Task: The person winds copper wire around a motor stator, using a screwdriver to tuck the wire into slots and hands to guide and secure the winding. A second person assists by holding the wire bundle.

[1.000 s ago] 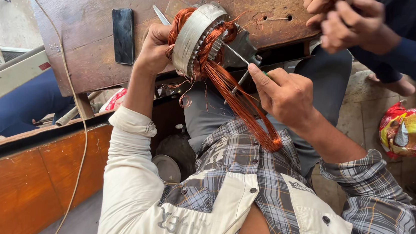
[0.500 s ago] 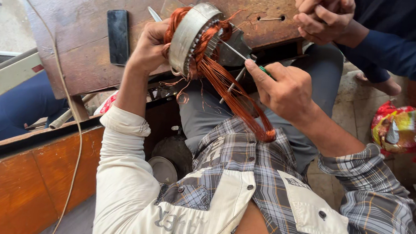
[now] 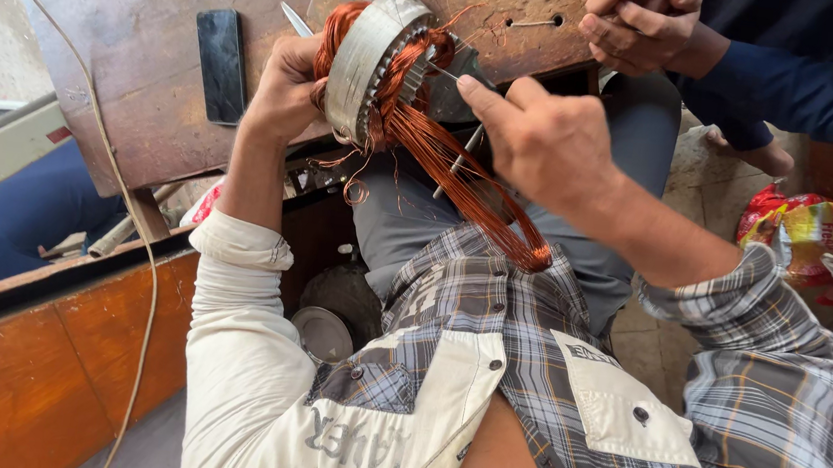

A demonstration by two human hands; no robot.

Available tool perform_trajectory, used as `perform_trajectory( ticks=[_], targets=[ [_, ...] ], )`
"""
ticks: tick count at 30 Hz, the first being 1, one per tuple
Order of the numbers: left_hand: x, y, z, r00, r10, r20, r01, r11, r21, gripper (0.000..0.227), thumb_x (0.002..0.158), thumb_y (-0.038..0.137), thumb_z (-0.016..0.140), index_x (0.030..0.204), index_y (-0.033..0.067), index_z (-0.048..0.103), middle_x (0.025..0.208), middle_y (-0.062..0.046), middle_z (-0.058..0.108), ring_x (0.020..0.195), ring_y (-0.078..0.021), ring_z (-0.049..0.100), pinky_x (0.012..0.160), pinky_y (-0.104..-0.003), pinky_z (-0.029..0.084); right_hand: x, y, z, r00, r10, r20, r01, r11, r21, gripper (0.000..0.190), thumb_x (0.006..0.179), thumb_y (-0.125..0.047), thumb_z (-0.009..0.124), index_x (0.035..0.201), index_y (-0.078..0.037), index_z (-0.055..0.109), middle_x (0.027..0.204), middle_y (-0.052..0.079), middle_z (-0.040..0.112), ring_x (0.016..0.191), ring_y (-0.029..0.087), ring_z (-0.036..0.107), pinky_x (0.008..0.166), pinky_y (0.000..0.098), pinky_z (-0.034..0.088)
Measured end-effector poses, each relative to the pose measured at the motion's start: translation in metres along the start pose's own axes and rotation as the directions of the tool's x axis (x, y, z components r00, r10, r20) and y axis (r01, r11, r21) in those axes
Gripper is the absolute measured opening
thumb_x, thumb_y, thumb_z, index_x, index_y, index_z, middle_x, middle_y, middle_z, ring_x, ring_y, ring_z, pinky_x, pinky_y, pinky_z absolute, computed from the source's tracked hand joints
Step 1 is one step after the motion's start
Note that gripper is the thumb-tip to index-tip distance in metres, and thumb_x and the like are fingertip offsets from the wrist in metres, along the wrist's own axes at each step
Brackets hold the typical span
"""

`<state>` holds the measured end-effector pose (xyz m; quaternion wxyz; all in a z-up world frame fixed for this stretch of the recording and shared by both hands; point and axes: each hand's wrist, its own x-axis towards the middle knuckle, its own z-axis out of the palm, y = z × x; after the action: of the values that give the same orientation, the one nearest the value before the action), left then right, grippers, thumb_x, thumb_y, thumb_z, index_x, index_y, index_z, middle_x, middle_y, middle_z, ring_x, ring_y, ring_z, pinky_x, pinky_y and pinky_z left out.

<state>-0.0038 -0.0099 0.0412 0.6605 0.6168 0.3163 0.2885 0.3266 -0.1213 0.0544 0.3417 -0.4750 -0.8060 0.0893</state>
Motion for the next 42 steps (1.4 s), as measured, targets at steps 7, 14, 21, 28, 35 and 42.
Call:
perform_trajectory(
  ticks=[7, 14, 21, 28, 35, 42],
  targets=[
    [0.01, -0.001, 0.001, 0.999, 0.035, 0.013, -0.032, 0.984, -0.176, 0.037, 0.088, 0.024, 0.083, 0.117, 0.0019, 0.076, 0.115, -0.005, 0.078, 0.105, -0.0143, 0.071, 0.098, -0.033, 0.06, 0.005, 0.002, 0.003, 0.999, -0.026, -0.019, 0.027, 0.997, 0.069, 0.027, 0.104, -0.016, 0.07, 0.131, -0.01, 0.073, 0.071, 0.004, 0.055, 0.048, 0.018, 0.05, 0.044, 0.0322, 0.041],
    [0.006, 0.01, 0.014, 0.984, 0.168, -0.057, -0.159, 0.977, 0.139, 0.037, 0.087, 0.031, 0.087, 0.111, 0.0046, 0.079, 0.146, -0.01, 0.06, 0.136, -0.0191, 0.056, 0.113, -0.034, 0.048, 0.017, 0.004, 0.03, 0.997, -0.04, -0.068, 0.048, 0.992, 0.115, 0.022, 0.107, -0.015, 0.067, 0.127, -0.009, 0.073, 0.073, 0.004, 0.058, 0.048, 0.015, 0.052, 0.041, 0.0302, 0.04],
    [0.003, 0.001, 0.015, 0.976, 0.21, -0.055, -0.204, 0.974, 0.098, 0.04, 0.088, 0.036, 0.086, 0.114, 0.0061, 0.081, 0.137, -0.004, 0.059, 0.126, -0.0146, 0.052, 0.112, -0.033, 0.046, 0.019, 0.0, 0.043, 0.996, -0.08, -0.023, 0.079, 0.995, -0.052, 0.028, 0.095, -0.009, 0.07, 0.123, -0.007, 0.074, 0.072, 0.005, 0.058, 0.047, 0.013, 0.054, 0.04, 0.0274, 0.041],
    [0.007, -0.001, 0.008, 0.99, 0.139, 0.009, -0.139, 0.989, -0.047, 0.049, 0.09, 0.039, 0.084, 0.122, 0.0022, 0.076, 0.133, -0.007, 0.067, 0.12, -0.0149, 0.063, 0.106, -0.032, 0.053, 0.02, 0.012, 0.029, 0.985, -0.149, -0.086, 0.148, 0.989, -0.019, 0.034, 0.091, -0.006, 0.073, 0.125, -0.009, 0.073, 0.08, 0.004, 0.06, 0.058, 0.019, 0.06, 0.051, 0.0324, 0.047],
    [0.007, -0.012, -0.005, 0.985, 0.136, 0.109, -0.111, 0.97, -0.216, 0.036, 0.095, 0.029, 0.08, 0.114, -0.0015, 0.075, 0.114, -0.004, 0.077, 0.099, -0.0106, 0.069, 0.089, -0.028, 0.058, 0.024, 0.007, 0.023, 0.991, -0.091, -0.096, 0.093, 0.996, 0.014, 0.033, 0.09, -0.005, 0.073, 0.122, -0.012, 0.075, 0.077, 0.005, 0.061, 0.06, 0.021, 0.062, 0.053, 0.0343, 0.05],
    [0.01, -0.007, 0.0, 0.995, 0.08, 0.051, -0.07, 0.981, -0.181, 0.042, 0.09, 0.03, 0.083, 0.117, -0.0013, 0.074, 0.115, -0.002, 0.075, 0.109, -0.0106, 0.067, 0.098, -0.03, 0.056, 0.027, 0.009, 0.023, 0.987, -0.055, -0.149, 0.066, 0.996, 0.066, 0.022, 0.096, -0.006, 0.072, 0.116, -0.012, 0.077, 0.077, 0.005, 0.065, 0.061, 0.02, 0.064, 0.051, 0.0326, 0.049]
  ],
)
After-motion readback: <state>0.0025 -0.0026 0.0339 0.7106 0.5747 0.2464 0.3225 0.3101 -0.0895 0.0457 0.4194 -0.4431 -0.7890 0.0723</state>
